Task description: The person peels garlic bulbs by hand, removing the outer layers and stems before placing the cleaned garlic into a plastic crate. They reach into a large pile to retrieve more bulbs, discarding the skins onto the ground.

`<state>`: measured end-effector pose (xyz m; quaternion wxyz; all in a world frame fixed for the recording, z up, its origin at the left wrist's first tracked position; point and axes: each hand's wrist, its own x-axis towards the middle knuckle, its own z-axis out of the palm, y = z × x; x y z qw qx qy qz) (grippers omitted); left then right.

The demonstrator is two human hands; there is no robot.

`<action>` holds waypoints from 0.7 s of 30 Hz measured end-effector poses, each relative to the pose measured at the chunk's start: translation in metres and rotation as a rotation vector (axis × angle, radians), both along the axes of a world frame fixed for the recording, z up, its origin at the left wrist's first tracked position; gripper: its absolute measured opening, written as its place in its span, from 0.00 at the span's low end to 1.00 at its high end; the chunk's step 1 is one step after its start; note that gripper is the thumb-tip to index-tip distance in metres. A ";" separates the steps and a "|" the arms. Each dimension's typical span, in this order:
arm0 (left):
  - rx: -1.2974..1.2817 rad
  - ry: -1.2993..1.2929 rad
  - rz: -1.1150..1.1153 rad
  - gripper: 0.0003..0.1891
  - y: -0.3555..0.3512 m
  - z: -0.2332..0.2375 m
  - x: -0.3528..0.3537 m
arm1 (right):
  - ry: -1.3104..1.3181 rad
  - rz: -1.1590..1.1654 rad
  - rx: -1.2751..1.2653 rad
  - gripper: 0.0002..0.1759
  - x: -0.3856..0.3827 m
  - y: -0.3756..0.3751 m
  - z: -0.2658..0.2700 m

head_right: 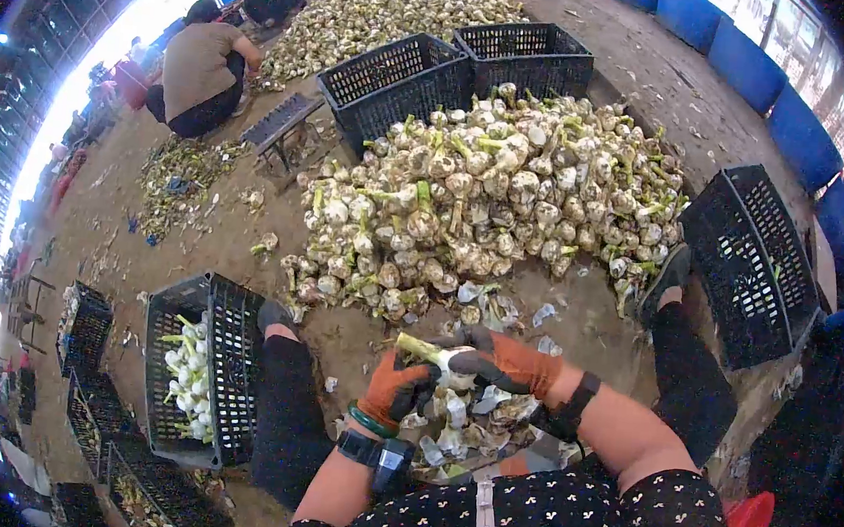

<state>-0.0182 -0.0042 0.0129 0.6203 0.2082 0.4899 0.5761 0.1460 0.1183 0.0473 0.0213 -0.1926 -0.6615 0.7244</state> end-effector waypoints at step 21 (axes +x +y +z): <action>0.158 0.806 0.242 0.09 0.028 0.023 0.034 | 0.382 -0.395 0.546 0.28 0.004 0.006 -0.061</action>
